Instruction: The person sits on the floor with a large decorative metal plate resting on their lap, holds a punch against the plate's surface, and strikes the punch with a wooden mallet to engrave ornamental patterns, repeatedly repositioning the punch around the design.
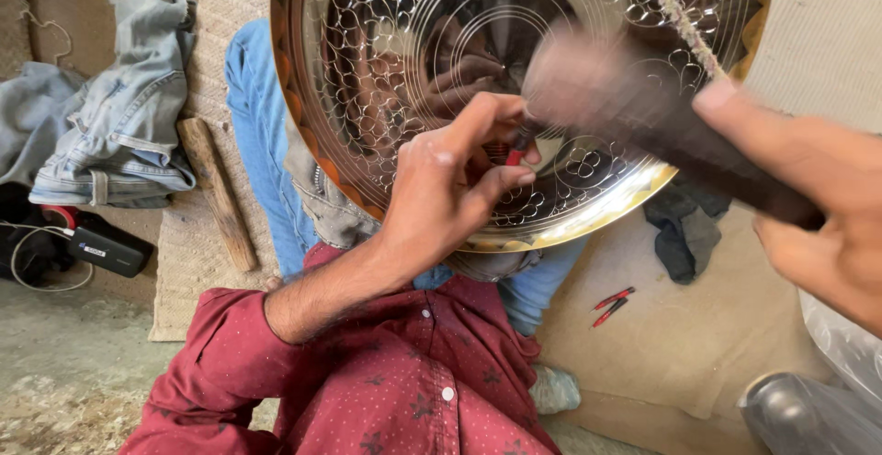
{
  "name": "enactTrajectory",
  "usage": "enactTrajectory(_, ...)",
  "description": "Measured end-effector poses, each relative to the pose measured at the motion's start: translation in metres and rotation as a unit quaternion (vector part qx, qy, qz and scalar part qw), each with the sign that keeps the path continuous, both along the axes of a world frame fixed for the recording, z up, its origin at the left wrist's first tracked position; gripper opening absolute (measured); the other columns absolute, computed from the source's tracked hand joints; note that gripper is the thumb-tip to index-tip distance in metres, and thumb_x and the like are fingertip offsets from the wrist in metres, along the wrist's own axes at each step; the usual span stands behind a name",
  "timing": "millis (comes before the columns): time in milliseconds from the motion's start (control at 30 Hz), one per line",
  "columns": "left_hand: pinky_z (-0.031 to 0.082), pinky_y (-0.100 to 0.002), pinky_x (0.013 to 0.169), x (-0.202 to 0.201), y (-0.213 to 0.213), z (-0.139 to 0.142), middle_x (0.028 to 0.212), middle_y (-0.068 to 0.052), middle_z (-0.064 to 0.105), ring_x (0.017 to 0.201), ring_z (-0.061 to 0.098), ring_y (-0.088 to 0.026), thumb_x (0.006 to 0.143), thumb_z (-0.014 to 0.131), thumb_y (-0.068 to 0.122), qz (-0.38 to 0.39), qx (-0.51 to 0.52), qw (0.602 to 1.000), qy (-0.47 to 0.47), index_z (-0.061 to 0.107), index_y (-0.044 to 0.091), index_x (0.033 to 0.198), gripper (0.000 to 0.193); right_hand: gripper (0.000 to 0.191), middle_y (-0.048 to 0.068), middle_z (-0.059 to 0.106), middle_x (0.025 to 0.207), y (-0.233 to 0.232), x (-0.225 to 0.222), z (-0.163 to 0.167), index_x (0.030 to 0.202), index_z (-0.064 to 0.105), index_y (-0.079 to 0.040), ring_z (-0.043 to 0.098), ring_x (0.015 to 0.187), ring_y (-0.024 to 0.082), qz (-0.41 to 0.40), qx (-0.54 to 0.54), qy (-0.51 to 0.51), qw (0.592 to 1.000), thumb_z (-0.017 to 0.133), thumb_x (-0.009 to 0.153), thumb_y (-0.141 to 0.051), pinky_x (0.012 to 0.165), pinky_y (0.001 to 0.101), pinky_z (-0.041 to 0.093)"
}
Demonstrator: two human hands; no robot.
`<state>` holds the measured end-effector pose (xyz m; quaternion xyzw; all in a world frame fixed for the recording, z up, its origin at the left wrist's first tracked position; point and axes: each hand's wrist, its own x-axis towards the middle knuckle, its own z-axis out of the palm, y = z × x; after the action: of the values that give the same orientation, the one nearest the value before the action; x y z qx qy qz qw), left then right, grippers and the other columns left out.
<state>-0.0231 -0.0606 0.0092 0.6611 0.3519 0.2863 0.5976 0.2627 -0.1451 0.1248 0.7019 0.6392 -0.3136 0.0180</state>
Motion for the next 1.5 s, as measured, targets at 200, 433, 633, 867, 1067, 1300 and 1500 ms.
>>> enactTrajectory(200,0.064,-0.026,0.079,0.002,0.011,0.001,0.111,-0.003,0.080,0.099,0.080,-0.011,0.091,0.078,0.001,-0.075,0.021,0.997,-0.017,0.057,0.010,0.136,0.050,0.087,0.021,0.072,0.109,-0.035,0.010,-0.014,0.156,0.046,-0.008,0.073,0.086,0.024,-0.059,0.017,0.037,0.997,0.064,0.075,0.018,0.067,0.0335,0.054)
enactTrajectory(433,0.066,-0.027,0.083,0.006,0.023,-0.002,0.111,-0.002,0.079,0.094,0.081,-0.012,0.089,0.073,-0.002,-0.184,0.022,0.982,-0.029,0.063,0.013,0.138,0.052,0.093,0.014,0.068,0.098,-0.078,-0.006,-0.031,0.163,0.039,-0.005,0.067,0.081,0.020,-0.172,0.124,0.012,0.977,0.077,0.078,0.005,0.075,0.0319,0.054)
enactTrajectory(633,0.063,-0.034,0.083,0.019,0.041,-0.011,0.126,-0.007,0.074,0.104,0.076,-0.025,0.087,0.078,0.003,-0.315,0.106,0.940,-0.073,0.062,0.017,0.140,0.057,0.064,0.008,0.070,0.096,-0.126,-0.033,-0.060,0.140,0.046,-0.001,0.069,0.080,0.014,-0.250,0.158,0.043,0.954,0.081,0.087,0.000,0.076,0.0288,0.055)
enactTrajectory(867,0.061,-0.036,0.079,0.037,0.057,-0.014,0.126,-0.003,0.075,0.100,0.078,-0.021,0.086,0.078,0.014,-0.484,0.101,0.860,-0.124,0.060,0.020,0.141,0.058,0.071,0.013,0.070,0.096,-0.169,-0.066,-0.100,0.144,0.040,-0.001,0.070,0.080,0.020,-0.245,0.264,0.011,0.933,0.082,0.087,0.002,0.077,0.0322,0.056)
enactTrajectory(1067,0.058,-0.035,0.073,0.048,0.063,-0.009,0.111,0.003,0.081,0.090,0.077,-0.016,0.085,0.075,0.012,-0.537,0.049,0.838,-0.082,0.058,0.021,0.142,0.060,0.090,0.020,0.067,0.098,-0.188,-0.081,-0.131,0.156,0.029,0.000,0.066,0.084,0.026,-0.247,0.282,0.008,0.927,0.075,0.080,0.008,0.079,0.0389,0.057)
enactTrajectory(1300,0.056,-0.034,0.069,0.052,0.064,-0.004,0.112,0.004,0.080,0.087,0.077,-0.011,0.085,0.074,0.008,-0.530,0.076,0.840,-0.092,0.060,0.022,0.143,0.061,0.093,0.008,0.061,0.106,-0.201,-0.090,-0.123,0.163,0.017,-0.008,0.061,0.091,0.013,-0.384,0.352,0.198,0.830,0.077,0.095,0.014,0.089,0.0300,0.058)
enactTrajectory(1500,0.056,-0.034,0.069,0.052,0.065,-0.007,0.107,0.004,0.081,0.087,0.077,-0.012,0.083,0.073,0.005,-0.551,0.068,0.829,-0.073,0.060,0.022,0.142,0.062,0.094,0.025,0.062,0.100,-0.188,-0.075,-0.104,0.144,0.032,-0.008,0.064,0.089,0.034,-0.157,0.286,-0.176,0.929,0.083,0.068,0.015,0.079,0.0416,0.054)
